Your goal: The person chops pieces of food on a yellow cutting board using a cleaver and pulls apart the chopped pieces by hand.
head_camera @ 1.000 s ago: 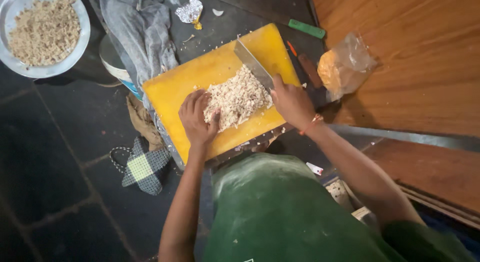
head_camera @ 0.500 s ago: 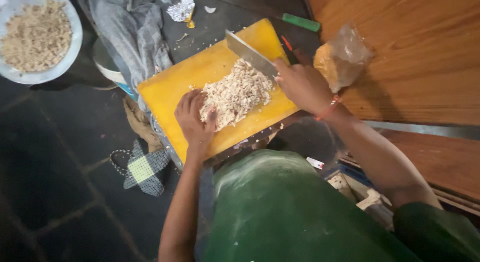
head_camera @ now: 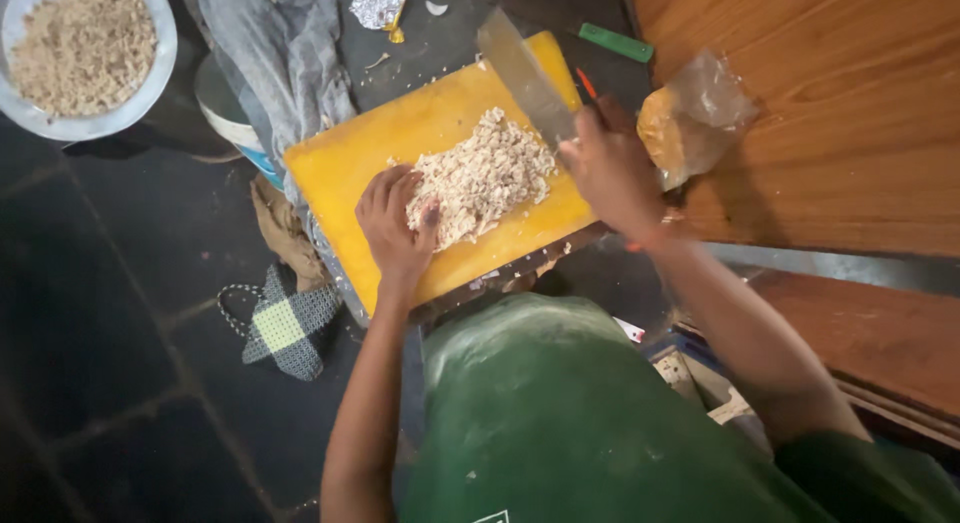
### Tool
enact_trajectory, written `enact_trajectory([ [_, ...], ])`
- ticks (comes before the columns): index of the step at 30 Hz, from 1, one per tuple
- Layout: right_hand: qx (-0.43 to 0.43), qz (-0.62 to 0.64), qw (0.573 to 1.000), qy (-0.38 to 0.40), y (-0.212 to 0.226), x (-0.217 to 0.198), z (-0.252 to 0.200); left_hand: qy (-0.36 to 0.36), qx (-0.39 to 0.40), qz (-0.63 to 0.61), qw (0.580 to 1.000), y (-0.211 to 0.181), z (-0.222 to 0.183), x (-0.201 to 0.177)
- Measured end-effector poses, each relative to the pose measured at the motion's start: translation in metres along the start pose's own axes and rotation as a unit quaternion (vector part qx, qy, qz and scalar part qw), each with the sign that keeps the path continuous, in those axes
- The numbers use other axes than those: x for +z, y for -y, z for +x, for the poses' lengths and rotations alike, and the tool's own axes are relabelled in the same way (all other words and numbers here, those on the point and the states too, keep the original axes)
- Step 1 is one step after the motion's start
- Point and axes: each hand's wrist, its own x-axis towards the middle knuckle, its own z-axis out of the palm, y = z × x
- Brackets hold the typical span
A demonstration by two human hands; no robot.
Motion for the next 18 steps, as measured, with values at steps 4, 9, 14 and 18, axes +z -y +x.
enact_trajectory([
  [4, 0.074, 0.016, 0.983, 0.164, -0.006, 0.017, 0.005, 0.000, 0.013, 0.003, 1.000, 0.000, 0.001, -0.003],
  [9, 0.139, 0.008, 0.978, 0.157, -0.028, -0.008, -0.004, -0.022, 0.011, -0.026, 0.999, 0.000, 0.000, 0.002],
  [14, -0.101, -0.086, 0.989, 0.062, -0.041, 0.025, -0.001, -0.018, 0.020, -0.036, 0.999, 0.003, -0.001, 0.000],
  [18, 0.030, 0.013, 0.986, 0.165, -0.049, 0.000, 0.006, -0.009, 0.022, -0.029, 0.999, 0.003, -0.001, -0.001],
])
